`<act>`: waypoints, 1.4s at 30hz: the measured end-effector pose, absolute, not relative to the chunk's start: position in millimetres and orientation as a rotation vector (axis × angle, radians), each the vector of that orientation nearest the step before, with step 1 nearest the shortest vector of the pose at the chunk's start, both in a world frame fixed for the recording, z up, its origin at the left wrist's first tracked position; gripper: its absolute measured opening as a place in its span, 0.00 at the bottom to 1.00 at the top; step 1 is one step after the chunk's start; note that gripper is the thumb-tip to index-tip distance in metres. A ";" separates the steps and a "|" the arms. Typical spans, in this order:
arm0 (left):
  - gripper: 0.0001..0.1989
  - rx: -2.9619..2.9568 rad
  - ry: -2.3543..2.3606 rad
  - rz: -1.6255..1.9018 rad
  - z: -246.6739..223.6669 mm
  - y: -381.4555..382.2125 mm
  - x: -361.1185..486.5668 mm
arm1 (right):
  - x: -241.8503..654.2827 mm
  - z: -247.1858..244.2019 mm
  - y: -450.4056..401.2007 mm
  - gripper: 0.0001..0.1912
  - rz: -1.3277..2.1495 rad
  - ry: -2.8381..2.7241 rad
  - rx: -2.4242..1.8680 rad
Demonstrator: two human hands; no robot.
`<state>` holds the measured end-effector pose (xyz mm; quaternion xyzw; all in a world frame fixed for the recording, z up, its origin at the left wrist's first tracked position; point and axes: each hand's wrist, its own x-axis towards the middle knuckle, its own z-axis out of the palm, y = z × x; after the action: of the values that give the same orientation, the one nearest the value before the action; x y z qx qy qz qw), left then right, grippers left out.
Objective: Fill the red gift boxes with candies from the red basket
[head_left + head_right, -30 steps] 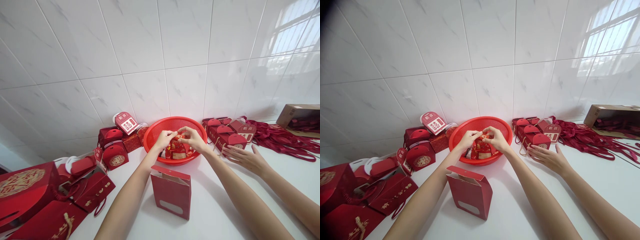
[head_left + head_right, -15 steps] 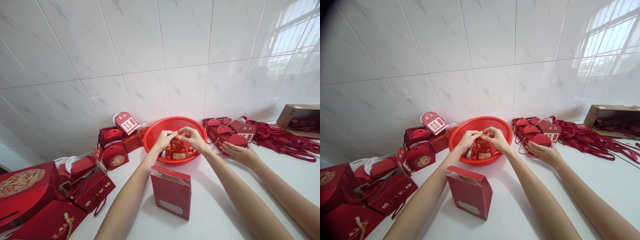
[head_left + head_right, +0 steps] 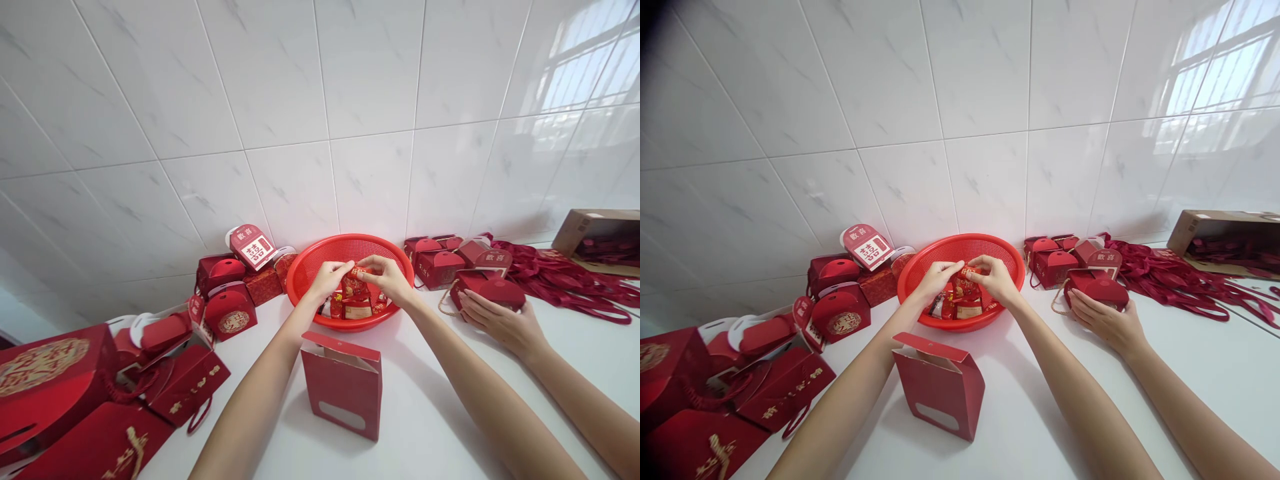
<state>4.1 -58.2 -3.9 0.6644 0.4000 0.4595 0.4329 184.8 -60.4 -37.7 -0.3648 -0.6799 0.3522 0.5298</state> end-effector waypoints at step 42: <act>0.13 1.822 1.850 0.322 -24.4 -27.9 -13.1 | 175.8 -23.7 -69.7 0.05 0.729 -1.352 -1.351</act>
<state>-13.1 -27.9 -24.4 0.6725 0.6829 0.1188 0.2595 175.8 -69.7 -23.7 -0.5639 -0.5642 0.3042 0.5207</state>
